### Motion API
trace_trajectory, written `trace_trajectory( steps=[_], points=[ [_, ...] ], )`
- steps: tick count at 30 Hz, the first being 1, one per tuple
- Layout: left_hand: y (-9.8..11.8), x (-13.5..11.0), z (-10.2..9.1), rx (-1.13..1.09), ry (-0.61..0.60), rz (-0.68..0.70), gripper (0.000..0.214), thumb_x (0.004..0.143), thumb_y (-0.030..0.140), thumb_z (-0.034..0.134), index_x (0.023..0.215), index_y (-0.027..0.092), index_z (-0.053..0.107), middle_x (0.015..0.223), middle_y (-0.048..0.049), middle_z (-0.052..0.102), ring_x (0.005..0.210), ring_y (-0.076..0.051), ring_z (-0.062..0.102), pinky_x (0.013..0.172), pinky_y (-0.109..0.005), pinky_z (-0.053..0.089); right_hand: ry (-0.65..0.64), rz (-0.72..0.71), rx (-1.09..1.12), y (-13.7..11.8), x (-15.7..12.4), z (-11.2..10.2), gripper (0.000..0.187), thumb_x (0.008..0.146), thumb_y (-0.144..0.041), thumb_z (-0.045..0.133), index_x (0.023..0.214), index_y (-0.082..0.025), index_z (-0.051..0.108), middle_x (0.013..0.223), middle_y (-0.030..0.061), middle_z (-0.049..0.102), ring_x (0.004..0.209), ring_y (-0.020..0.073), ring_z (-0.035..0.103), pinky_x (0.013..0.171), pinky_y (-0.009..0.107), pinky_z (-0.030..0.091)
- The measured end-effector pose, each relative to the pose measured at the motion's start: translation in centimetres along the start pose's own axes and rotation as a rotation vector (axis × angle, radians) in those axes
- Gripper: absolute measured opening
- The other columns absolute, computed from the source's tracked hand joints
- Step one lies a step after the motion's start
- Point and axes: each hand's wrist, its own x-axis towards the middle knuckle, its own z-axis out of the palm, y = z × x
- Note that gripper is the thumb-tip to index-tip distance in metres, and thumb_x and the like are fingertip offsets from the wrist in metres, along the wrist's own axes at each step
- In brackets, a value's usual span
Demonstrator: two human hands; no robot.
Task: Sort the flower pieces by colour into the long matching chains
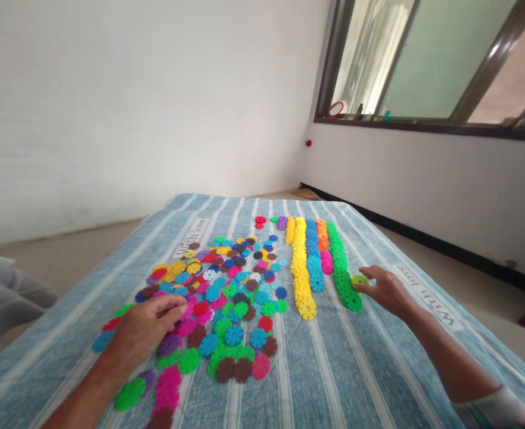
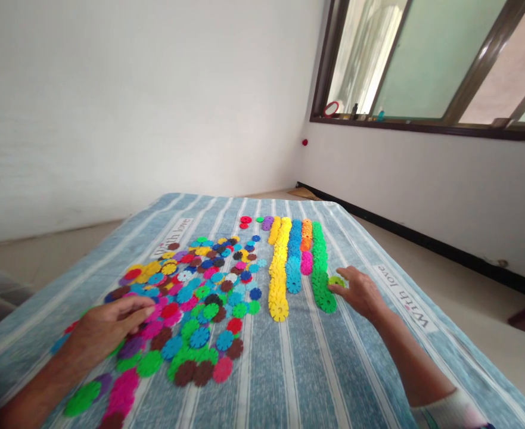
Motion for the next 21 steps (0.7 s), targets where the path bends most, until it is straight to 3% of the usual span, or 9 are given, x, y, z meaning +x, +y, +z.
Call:
trace_trajectory(
  steps=[5, 8, 11, 14, 16, 21],
  points=[
    [0.3, -0.4, 0.1, -0.04, -0.038, 0.009, 0.024, 0.064, 0.043, 0.055, 0.071, 0.022, 0.067, 0.05, 0.0061, 0.059, 0.049, -0.014, 0.053, 0.049, -0.023, 0.039, 0.129, 0.021, -0.004, -1.5, -1.2, -0.5, 0.04, 0.088, -0.048, 0.048, 0.105, -0.016, 0.064, 0.098, 0.0099, 0.067, 0.084, 0.0259, 0.065, 0.072, 0.037, 0.047],
    [0.2, -0.9, 0.3, -0.064, -0.025, 0.045, 0.023, 0.066, 0.039, 0.056, 0.071, 0.019, 0.066, 0.051, 0.0027, 0.058, 0.049, -0.014, 0.053, 0.05, -0.024, 0.041, 0.15, -0.104, 0.108, -4.5, -2.2, -0.3, 0.03, 0.09, -0.044, 0.048, 0.097, -0.02, 0.065, 0.092, 0.007, 0.068, 0.079, 0.0229, 0.065, 0.07, 0.035, 0.048],
    [-0.2, -1.2, 0.7, -0.09, -0.046, 0.07, 0.019, 0.068, 0.033, 0.056, 0.071, 0.018, 0.065, 0.054, 0.002, 0.059, 0.05, -0.013, 0.053, 0.05, -0.023, 0.041, 0.104, -0.295, 0.278, -9.2, -3.0, 0.2, 0.024, 0.091, -0.039, 0.05, 0.095, -0.021, 0.064, 0.089, 0.0055, 0.067, 0.08, 0.0205, 0.064, 0.07, 0.033, 0.048],
    [-0.9, -1.1, 1.1, -0.088, -0.038, 0.089, 0.017, 0.07, 0.032, 0.056, 0.07, 0.017, 0.065, 0.056, 0.0016, 0.06, 0.052, -0.013, 0.054, 0.051, -0.023, 0.042, -0.058, -0.518, 0.386, -15.0, -3.7, 0.5, 0.022, 0.095, -0.032, 0.045, 0.09, -0.021, 0.063, 0.086, 0.0045, 0.064, 0.077, 0.0174, 0.061, 0.068, 0.031, 0.047],
    [-1.3, -1.0, 1.3, -0.088, -0.025, 0.097, 0.017, 0.07, 0.031, 0.056, 0.07, 0.017, 0.065, 0.056, 0.0015, 0.06, 0.053, -0.013, 0.055, 0.052, -0.023, 0.042, -0.195, -0.659, 0.397, -19.0, -4.0, 0.7, 0.024, 0.096, -0.027, 0.042, 0.084, -0.019, 0.061, 0.08, 0.0033, 0.061, 0.072, 0.0157, 0.058, 0.064, 0.029, 0.046],
    [-1.7, -1.1, 1.6, -0.077, -0.014, 0.138, 0.016, 0.072, 0.029, 0.055, 0.069, 0.017, 0.066, 0.057, 0.0011, 0.062, 0.056, -0.014, 0.056, 0.053, -0.024, 0.043, -0.229, -0.9, 0.289, -26.9, -3.9, 2.5, 0.023, 0.094, -0.019, 0.045, 0.074, -0.018, 0.057, 0.076, 0.0022, 0.057, 0.072, 0.0154, 0.053, 0.067, 0.029, 0.044]
  ],
)
